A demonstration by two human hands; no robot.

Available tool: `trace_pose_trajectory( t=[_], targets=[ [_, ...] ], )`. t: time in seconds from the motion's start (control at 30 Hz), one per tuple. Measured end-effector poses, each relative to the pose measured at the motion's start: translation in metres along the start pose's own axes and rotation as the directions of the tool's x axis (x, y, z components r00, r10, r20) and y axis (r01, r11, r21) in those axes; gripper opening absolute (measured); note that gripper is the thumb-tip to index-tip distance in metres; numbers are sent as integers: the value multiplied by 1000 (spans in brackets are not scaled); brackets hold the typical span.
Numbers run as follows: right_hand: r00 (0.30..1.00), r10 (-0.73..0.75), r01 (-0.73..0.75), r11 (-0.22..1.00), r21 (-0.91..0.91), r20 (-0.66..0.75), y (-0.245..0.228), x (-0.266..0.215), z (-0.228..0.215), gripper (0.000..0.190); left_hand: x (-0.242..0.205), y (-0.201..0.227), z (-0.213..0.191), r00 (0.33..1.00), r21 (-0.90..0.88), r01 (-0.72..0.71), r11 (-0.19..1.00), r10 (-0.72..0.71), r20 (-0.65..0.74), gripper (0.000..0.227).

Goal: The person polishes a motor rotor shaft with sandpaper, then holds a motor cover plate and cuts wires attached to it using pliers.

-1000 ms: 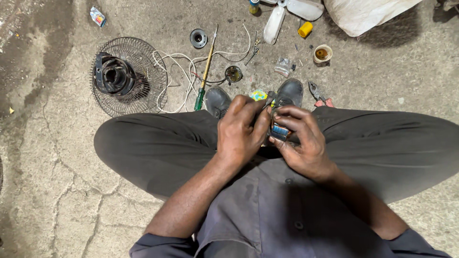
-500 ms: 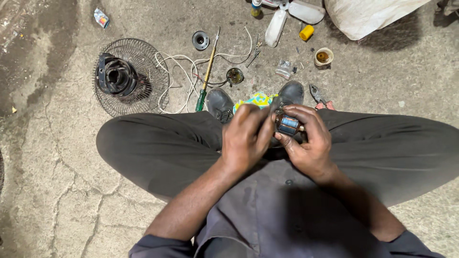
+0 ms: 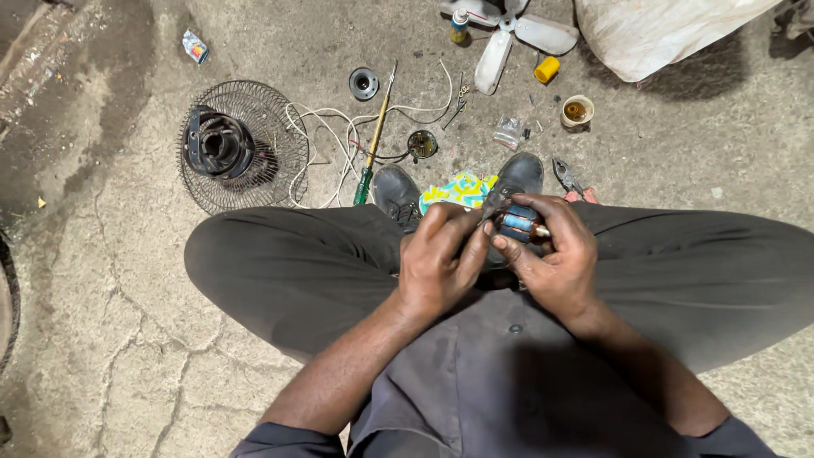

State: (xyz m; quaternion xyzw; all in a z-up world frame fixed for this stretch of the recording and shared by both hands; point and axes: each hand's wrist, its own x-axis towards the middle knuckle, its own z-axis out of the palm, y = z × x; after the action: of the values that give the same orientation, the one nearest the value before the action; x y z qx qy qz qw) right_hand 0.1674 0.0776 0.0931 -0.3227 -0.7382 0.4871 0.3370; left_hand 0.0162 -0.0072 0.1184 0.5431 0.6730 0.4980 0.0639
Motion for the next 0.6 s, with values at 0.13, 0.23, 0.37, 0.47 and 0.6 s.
trace_pose_trajectory(
  t=[0.13, 0.23, 0.37, 0.47, 0.6],
  targets=[
    [998, -49, 53, 995, -80, 51, -2, 0, -1, 49, 13, -10, 12, 997, 15, 70, 997, -69, -30, 17],
    [988, -153, 152, 980, -126, 8, -5, 6, -2, 47, 11, -4, 8, 996, 40, 81, 996, -80, -39, 17],
    [1000, -9, 8, 996, -87, -5, -2, 7, -3, 49, -1, 2, -1, 995, 15, 98, 995, -98, 0, 18],
    [999, -8, 11, 997, -76, 39, -2, 5, -2, 49, 12, -7, 11, 994, 122, 104, 987, -107, 12, 20],
    [989, -141, 144, 988, -50, 45, -5, 5, 0, 48, 40, -13, 22, 994, 137, 112, 984, -109, -29, 16]
  ],
)
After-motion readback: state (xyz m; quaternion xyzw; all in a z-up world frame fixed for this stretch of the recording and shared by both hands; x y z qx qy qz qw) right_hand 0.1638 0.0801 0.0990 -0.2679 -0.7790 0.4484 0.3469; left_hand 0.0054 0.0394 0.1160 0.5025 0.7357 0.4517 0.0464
